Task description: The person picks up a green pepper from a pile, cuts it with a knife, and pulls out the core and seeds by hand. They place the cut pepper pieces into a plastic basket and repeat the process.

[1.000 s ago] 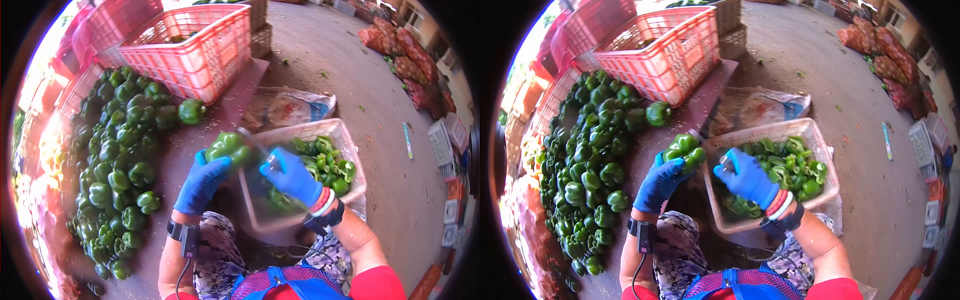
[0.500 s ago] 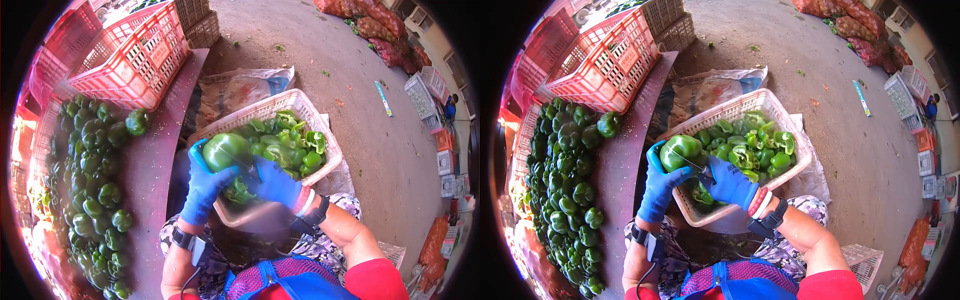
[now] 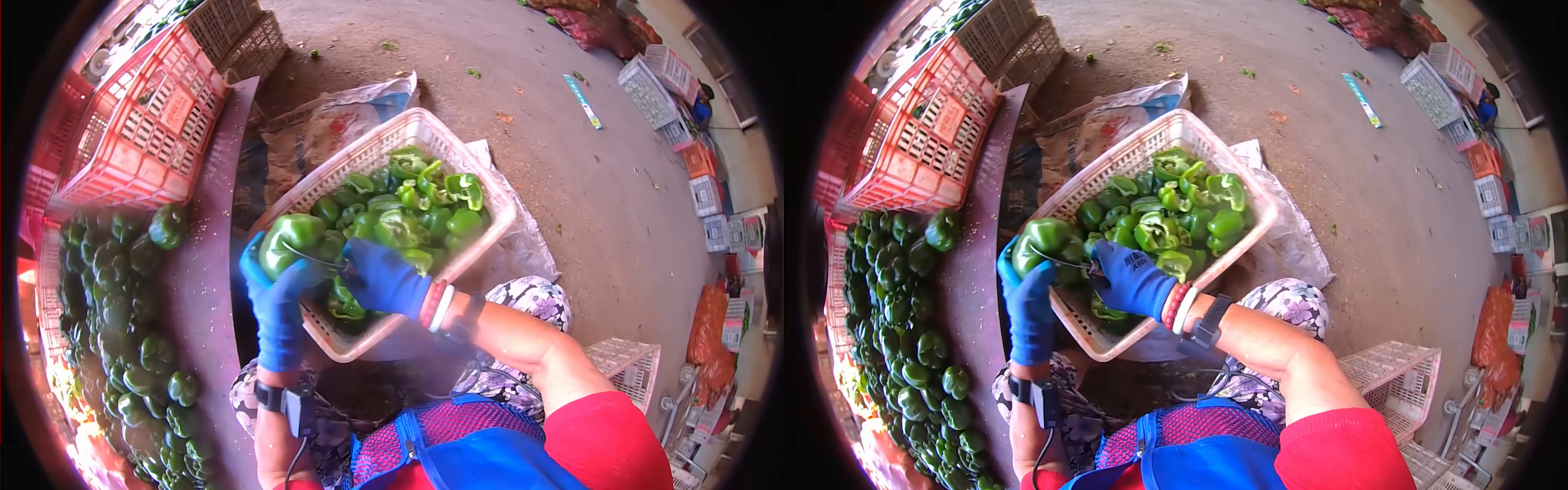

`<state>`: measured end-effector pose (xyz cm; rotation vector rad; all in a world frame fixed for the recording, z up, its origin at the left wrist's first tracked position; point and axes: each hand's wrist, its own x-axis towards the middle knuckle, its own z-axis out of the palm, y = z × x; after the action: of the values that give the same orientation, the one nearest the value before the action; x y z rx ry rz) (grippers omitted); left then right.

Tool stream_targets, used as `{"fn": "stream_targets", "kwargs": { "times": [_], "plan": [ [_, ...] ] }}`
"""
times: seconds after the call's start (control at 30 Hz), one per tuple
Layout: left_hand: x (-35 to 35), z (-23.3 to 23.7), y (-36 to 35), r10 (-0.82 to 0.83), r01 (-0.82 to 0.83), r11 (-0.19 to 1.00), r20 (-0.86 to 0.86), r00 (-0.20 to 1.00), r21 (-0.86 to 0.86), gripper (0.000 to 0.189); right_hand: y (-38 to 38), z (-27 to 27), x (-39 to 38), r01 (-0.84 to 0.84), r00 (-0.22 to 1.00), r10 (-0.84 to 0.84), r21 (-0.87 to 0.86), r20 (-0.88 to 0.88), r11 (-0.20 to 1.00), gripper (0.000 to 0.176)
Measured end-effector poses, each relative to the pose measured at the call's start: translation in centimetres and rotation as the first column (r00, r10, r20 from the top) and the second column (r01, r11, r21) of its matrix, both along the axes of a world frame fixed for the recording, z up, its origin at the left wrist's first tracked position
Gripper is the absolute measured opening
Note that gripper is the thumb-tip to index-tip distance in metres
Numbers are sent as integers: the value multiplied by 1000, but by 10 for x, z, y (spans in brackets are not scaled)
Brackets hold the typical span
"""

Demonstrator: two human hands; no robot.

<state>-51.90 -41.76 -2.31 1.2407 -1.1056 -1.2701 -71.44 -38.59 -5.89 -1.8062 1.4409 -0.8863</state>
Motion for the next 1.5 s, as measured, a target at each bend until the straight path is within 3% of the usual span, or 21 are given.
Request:
{"fn": "stream_targets", "kwargs": {
  "times": [0.1, 0.17, 0.2, 0.27, 0.33, 0.4, 0.5, 0.63, 0.77, 0.83, 0.9, 1.03, 1.1, 1.13, 1.17, 1.2, 1.23, 1.3, 1.33, 1.37, 1.5],
  "plan": [
    [19, 13, -3, 21, -48, 995, -290, 957, -85, 59, 12, -33, -12, 13, 995, 12, 238, -104, 971, 24],
    [28, 39, -10, 34, -58, 991, -186, 982, -125, 58, 27, -51, -17, 26, 997, -10, 229, -71, 973, 28],
    [32, 43, -9, 110, -117, 988, -73, 991, -102, 58, 27, -42, -22, 17, 996, -42, 288, 81, 957, 30],
    [31, 29, -2, -14, 14, 1000, 16, 1000, 6, 62, 19, -22, -26, -27, 888, -176, 430, 425, 902, 38],
    [4, 34, 12, -140, 131, 980, 55, 989, 151, 79, 10, -7, -27, -222, 537, -320, 497, 781, 839, 56],
    [-19, 7, 21, -271, 274, 961, 310, 911, 33, 86, 2, 16, -26, -81, 803, -30, 158, 596, 984, 68],
    [-21, 10, 16, -364, 359, 927, 26, 931, 106, 84, 1, 17, -33, -332, 613, -57, 323, 788, 886, 76],
    [-15, 16, 2, -439, 474, 872, -231, 868, 122, 81, 2, 18, -32, -255, 672, 80, 129, 736, 958, 75],
    [-1, 2, -13, -487, 588, 797, -434, 758, 134, 81, 2, 31, -37, -301, 669, 46, 215, 741, 929, 76],
    [6, 11, -17, -455, 641, 752, -583, 674, 154, 82, 2, 33, -53, -450, 470, -176, 406, 865, 795, 73],
    [13, 13, -14, -459, 655, 754, -674, 578, 48, 85, 0, 37, -60, -636, 210, -295, 359, 932, 683, 72],
    [39, -24, -17, -375, 481, 875, -548, 748, 58, 93, -13, 31, -79, -417, 232, -314, 386, 920, 823, 65],
    [58, -60, -25, -323, 395, 912, -398, 859, 111, 95, -34, 33, -112, -99, 497, -437, 550, 749, 830, 45],
    [40, -32, -22, -300, 406, 909, -521, 799, 99, 94, -46, 14, -120, 168, 618, -504, 525, 604, 834, 39],
    [19, 4, -22, -281, 497, 867, -791, 544, 34, 57, -53, -7, -127, 385, 810, -460, 262, 363, 885, 38],
    [14, -1, -22, -259, 435, 899, -724, 639, 61, 56, -57, -19, -131, 472, 881, -469, -71, 56, 879, 38],
    [9, -9, -24, -229, 362, 929, -651, 724, 76, 55, -52, -2, -112, 465, 836, -495, 172, 237, 868, 40],
    [-2, -17, -27, -173, 350, 934, -765, 620, 72, 51, -31, 34, -62, 174, 761, -442, 506, 476, 845, 42],
    [-8, -19, -29, -145, 344, 937, -815, 561, 70, 51, -18, 45, -40, -51, 746, -357, 584, 561, 810, 44],
    [-13, -25, -27, -150, 300, 952, -754, 639, 65, 52, -6, 31, -16, -134, 660, -387, 608, 644, 782, 44],
    [-30, -2, -23, -196, 291, 950, -513, 836, 112, 61, -8, 25, -8, -234, 460, -521, 664, 719, 710, 39]
  ]
}}
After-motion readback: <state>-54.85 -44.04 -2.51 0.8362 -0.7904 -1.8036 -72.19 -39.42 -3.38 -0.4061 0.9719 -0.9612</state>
